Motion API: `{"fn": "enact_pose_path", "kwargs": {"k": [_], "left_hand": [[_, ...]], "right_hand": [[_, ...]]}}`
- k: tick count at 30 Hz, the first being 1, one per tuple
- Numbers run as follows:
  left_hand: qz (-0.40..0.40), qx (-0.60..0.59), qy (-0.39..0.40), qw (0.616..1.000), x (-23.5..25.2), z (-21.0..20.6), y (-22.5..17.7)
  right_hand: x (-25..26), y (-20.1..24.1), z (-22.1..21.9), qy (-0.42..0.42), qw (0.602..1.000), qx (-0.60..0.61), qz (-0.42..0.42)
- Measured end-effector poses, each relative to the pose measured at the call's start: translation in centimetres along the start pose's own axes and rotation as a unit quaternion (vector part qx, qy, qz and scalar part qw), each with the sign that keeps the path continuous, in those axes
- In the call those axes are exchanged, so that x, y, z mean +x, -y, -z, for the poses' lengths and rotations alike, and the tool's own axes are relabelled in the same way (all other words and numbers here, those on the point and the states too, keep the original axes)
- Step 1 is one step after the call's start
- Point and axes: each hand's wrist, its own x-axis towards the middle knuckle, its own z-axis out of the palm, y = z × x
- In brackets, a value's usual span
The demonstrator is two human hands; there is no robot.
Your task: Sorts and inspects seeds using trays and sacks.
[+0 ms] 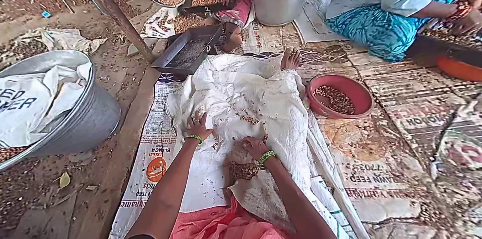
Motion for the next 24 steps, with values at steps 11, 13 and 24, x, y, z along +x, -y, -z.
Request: {"fn": "enact_pose_path", "kwargs": {"k": [11,13,24], "left_hand": [[0.000,-0.009,-0.003,1.000,0.34,-0.21,0.18],[0.001,-0.008,-0.002,1.000,0.32,-0.21,0.22],[0.004,-0.012,-0.002,1.000,0.34,-0.12,0.12]], "right_hand": [[-0.07,0.00,-0.02,-0.004,1.000,0.002,0.006],[-0.08,0.02,-0.02,-0.004,1.000,0.001,0.008],[-0.01,0.02,0.01,-0.003,1.000,-0.005,0.006]]}}
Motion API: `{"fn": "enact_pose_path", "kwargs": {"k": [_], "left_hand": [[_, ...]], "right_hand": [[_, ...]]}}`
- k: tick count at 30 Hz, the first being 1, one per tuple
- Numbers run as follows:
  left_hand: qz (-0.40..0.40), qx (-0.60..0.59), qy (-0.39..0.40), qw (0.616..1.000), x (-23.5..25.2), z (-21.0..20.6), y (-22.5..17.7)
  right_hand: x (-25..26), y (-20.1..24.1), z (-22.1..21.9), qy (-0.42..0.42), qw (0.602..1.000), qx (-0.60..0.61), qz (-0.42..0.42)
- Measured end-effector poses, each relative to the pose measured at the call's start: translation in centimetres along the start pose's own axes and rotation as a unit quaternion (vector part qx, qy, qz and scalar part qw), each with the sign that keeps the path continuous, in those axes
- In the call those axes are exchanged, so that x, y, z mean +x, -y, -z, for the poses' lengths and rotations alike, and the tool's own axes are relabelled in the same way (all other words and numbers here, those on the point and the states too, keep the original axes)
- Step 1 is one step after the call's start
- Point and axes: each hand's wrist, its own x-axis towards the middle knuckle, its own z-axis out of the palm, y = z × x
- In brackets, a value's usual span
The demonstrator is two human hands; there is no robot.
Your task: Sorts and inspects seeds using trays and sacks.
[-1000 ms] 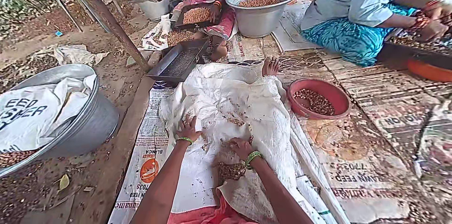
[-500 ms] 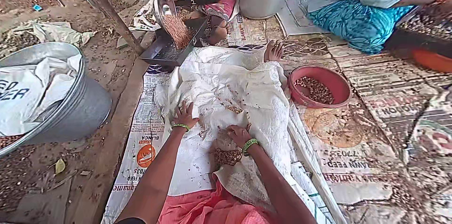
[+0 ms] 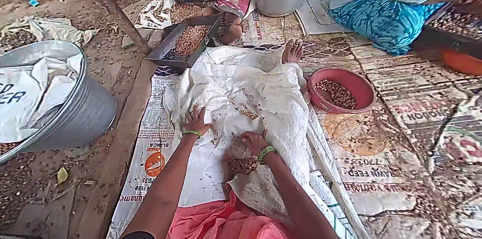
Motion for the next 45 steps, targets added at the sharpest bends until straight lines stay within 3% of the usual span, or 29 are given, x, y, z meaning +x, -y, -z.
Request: {"fn": "enact_pose_path", "kwargs": {"k": [21,27,30,45], "left_hand": [[-0.006,-0.022,-0.012,1.000,-0.1,-0.2,0.4],[-0.077,-0.094,-0.058,0.991,-0.9,-1.3,1.3],[-0.070,-0.139,-0.100,0.983,-1.2,-1.9,2.1],[-0.068,-0.154,-0.056,0.984,-3.9,-2.3,2.1]], "right_hand": [[0.1,0.2,0.0,-0.004,1.000,0.016,-0.005],[-0.2,0.1,-0.3,-0.001,0.999,-0.032,-0.021],[0.1,0.4,-1.1,-0.016,0.999,-0.034,-0.005],[-0.4,-0.9,-1.8,-0.036,0.999,0.004,0.006]]}}
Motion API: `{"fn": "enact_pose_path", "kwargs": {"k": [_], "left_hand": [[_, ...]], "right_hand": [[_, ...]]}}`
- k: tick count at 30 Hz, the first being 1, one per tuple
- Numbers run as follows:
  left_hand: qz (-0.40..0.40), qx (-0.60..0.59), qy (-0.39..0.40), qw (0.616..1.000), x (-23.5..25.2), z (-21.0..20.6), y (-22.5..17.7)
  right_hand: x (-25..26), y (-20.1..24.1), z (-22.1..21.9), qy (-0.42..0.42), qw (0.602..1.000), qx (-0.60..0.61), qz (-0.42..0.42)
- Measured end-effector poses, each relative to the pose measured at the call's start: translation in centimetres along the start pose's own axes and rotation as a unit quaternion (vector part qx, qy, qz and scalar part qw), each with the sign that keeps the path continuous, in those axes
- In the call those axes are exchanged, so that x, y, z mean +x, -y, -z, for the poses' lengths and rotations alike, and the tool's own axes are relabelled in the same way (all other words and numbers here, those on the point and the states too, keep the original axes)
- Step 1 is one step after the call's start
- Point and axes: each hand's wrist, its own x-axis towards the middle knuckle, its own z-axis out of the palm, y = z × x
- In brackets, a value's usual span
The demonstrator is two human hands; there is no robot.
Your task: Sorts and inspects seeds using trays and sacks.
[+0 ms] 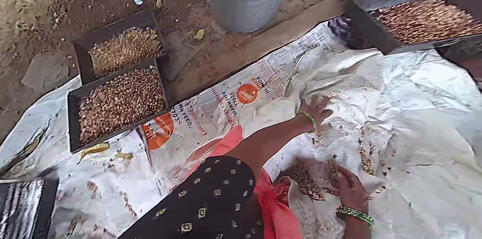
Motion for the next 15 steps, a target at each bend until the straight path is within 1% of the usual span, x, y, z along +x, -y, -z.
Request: {"fn": "enact_pose_path", "kwargs": {"k": [1,4,8,12,15], "left_hand": [[-0.009,-0.022,-0.031,0.999,-0.2,-0.3,0.2],[-0.031,-0.016,-0.040,0.999,0.0,0.1,0.1],[-0.006,0.004,0.001,1.000,-0.2,1.5,-0.2],[0.014,0.039,0.025,0.999,0.4,1.4,-0.7],[0.024,0.062,0.037,0.997,0.2,0.8,-0.7]], "right_hand": [[0.1,-0.2,0.0,0.000,1.000,0.001,0.010],[0.8,-1.0,0.1,-0.025,0.999,0.005,0.029],[1.0,0.1,0.2,-0.021,1.000,-0.020,0.002],[0.9,0.4,0.7,-0.021,0.999,-0.034,0.005],[0.3,0.6,0.8,-0.002,1.000,-0.025,-0.009]]}}
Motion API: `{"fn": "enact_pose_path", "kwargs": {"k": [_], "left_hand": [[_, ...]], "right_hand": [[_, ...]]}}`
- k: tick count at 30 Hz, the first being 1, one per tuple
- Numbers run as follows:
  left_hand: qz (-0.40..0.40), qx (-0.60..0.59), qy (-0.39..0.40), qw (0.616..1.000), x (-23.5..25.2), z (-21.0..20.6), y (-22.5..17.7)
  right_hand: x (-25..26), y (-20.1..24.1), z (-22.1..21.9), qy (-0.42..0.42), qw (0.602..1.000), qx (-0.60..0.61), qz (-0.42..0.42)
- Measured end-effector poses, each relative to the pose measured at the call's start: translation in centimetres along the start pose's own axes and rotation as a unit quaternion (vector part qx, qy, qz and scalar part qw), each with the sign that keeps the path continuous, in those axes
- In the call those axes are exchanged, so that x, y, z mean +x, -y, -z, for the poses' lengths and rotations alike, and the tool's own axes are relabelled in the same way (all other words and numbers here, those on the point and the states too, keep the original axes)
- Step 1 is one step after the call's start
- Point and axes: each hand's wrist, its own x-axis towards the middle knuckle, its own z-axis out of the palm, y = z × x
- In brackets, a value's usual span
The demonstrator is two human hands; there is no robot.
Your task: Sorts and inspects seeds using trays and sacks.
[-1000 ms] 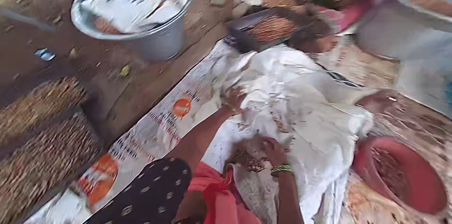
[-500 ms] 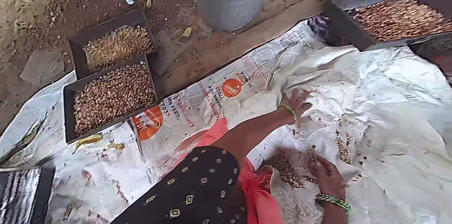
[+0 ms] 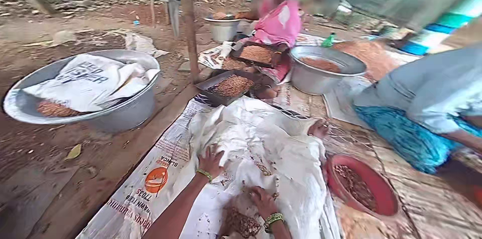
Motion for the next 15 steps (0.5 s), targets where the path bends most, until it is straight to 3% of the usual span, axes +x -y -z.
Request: {"fn": "enact_pose_path", "kwargs": {"k": [15], "left_hand": [[0.007,0.052,-0.017,0.998,1.04,0.06,-0.12]], "right_hand": [[0.57,0.30,0.96,0.024,1.000,0.009,-0.006]]}}
